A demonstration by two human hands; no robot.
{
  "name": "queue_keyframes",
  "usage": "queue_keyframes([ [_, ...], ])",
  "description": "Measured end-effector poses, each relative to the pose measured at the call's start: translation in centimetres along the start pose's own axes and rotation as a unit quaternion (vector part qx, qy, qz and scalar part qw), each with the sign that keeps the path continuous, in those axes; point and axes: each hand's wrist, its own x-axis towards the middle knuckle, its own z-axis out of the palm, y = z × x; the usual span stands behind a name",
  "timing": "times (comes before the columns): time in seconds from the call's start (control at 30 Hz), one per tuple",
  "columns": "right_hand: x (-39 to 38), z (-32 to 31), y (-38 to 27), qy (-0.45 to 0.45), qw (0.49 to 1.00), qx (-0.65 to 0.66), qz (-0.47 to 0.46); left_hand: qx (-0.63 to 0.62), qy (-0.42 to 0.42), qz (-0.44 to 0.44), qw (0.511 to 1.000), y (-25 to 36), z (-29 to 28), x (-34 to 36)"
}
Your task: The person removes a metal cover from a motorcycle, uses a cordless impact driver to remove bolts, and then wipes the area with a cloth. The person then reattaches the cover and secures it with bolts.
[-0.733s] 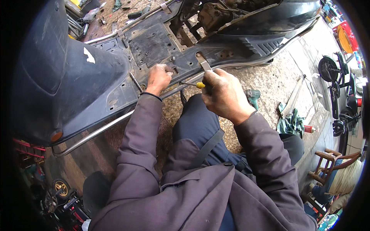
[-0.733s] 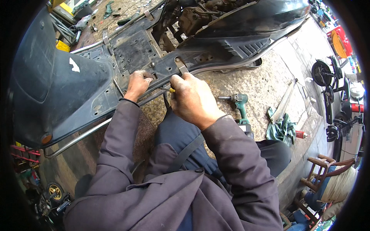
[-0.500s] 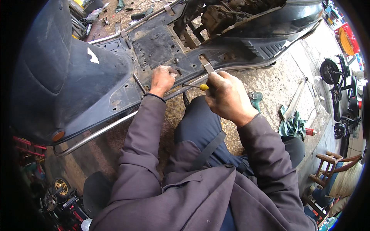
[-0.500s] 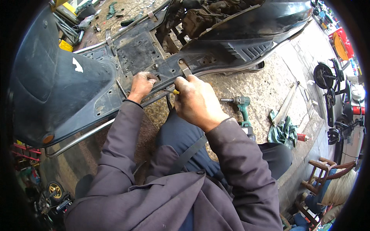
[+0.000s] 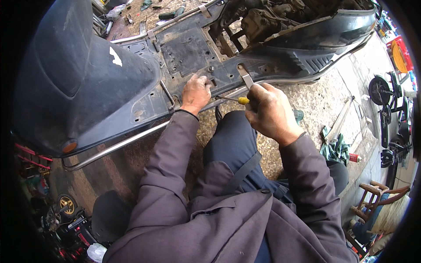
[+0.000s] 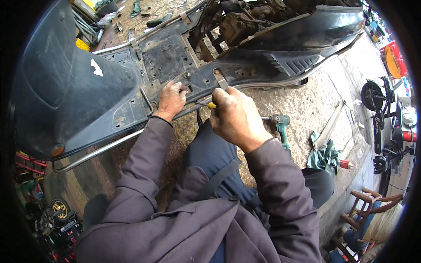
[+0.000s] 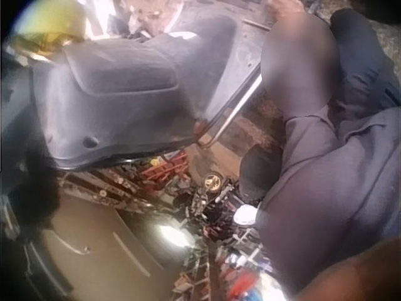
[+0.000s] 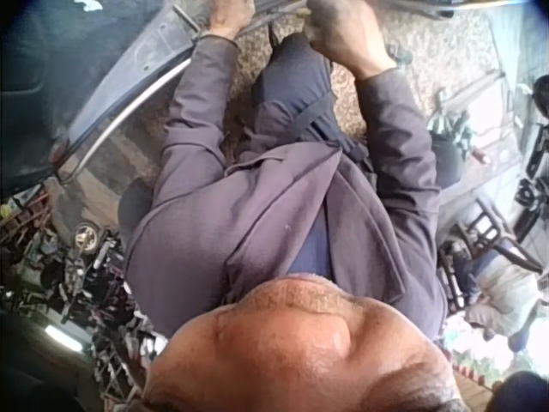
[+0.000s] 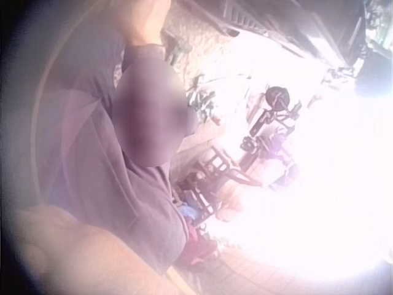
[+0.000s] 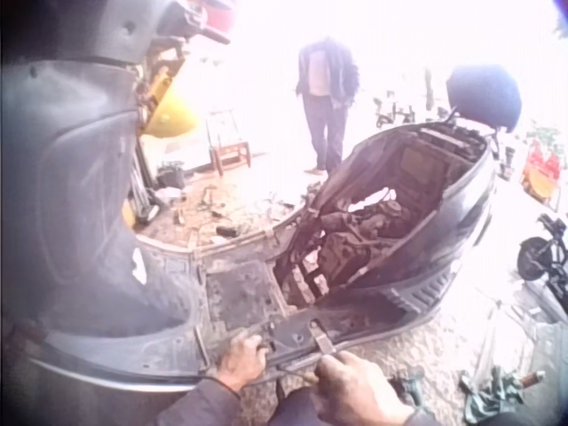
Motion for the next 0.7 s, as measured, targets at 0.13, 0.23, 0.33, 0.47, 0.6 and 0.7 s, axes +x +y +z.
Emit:
queue_keyframes([
  [0.13,0.0,0.0,0.0,0.001,1.0,-0.003,-0.004,-0.006,0.012,0.006,1.0,-0.1,0.0,-0.1],
  [0.23,0.0,0.1,0.0,0.0,1.0,0.004,0.005,-0.008,0.019,0.024,1.0,-0.1,-0.1,-0.1],
  [0.33,-0.1,0.2,0.1,-0.001,1.0,0.005,0.002,-0.011,0.005,0.029,1.0,-0.3,-0.2,-0.1],
  [0.47,-0.2,0.2,0.5,0.022,1.0,0.005,-0.016,0.009,-0.001,0.029,1.0,-0.3,-0.3,-0.4],
  [0.6,-0.2,-0.1,0.9,0.014,1.0,-0.023,-0.013,-0.042,0.038,0.08,0.995,0.5,-0.2,0.1],
  [0.7,-0.3,-0.3,0.6,-0.014,1.0,0.011,0.024,0.005,0.042,0.069,0.997,1.1,-0.6,0.0],
])
